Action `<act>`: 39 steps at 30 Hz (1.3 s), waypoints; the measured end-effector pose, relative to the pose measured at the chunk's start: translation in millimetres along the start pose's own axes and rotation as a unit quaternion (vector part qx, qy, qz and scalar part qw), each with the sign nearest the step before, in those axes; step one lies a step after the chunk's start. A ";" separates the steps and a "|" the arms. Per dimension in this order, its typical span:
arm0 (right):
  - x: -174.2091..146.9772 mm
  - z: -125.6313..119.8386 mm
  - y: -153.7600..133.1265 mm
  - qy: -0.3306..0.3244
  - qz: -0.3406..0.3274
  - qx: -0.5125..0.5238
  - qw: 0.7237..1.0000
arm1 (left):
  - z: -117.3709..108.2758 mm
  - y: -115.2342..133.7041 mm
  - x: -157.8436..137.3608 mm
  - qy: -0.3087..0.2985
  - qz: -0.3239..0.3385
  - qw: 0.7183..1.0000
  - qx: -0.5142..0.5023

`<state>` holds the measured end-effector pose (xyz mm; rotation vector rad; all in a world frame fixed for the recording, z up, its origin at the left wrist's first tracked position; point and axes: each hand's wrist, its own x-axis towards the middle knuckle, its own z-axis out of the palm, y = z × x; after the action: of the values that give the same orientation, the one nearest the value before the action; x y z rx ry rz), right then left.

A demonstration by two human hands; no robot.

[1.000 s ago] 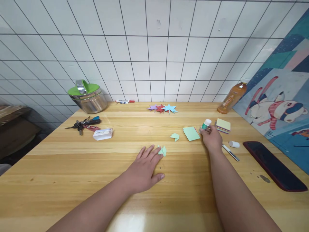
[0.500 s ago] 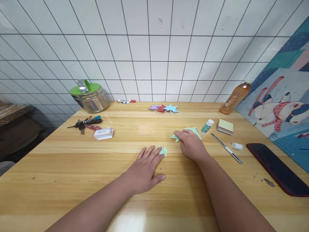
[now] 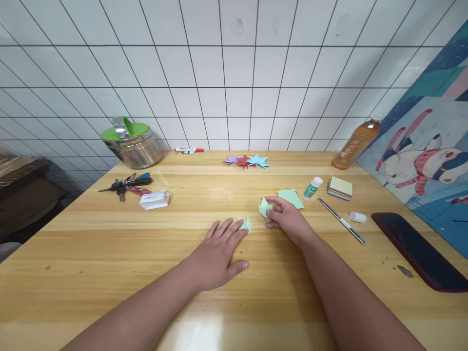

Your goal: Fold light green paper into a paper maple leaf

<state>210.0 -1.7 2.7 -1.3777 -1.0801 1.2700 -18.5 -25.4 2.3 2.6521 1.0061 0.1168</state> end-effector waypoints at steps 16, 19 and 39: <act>-12.8 6.4 -12.3 -0.016 0.061 0.113 0.992 | -2.5 1.3 0.1 -0.010 -0.002 1.000 -0.001; -15.8 7.6 -15.3 -0.067 0.045 0.018 0.997 | -6.1 2.1 0.4 -0.016 0.012 1.000 -0.003; -13.5 13.9 -4.9 -0.049 0.012 -0.243 0.969 | -6.1 -0.8 0.0 -0.028 0.014 0.999 0.013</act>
<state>195.1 -13.1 9.5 -1.7047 -1.5174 1.1413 -20.1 -23.3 7.8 2.6775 0.9597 0.0370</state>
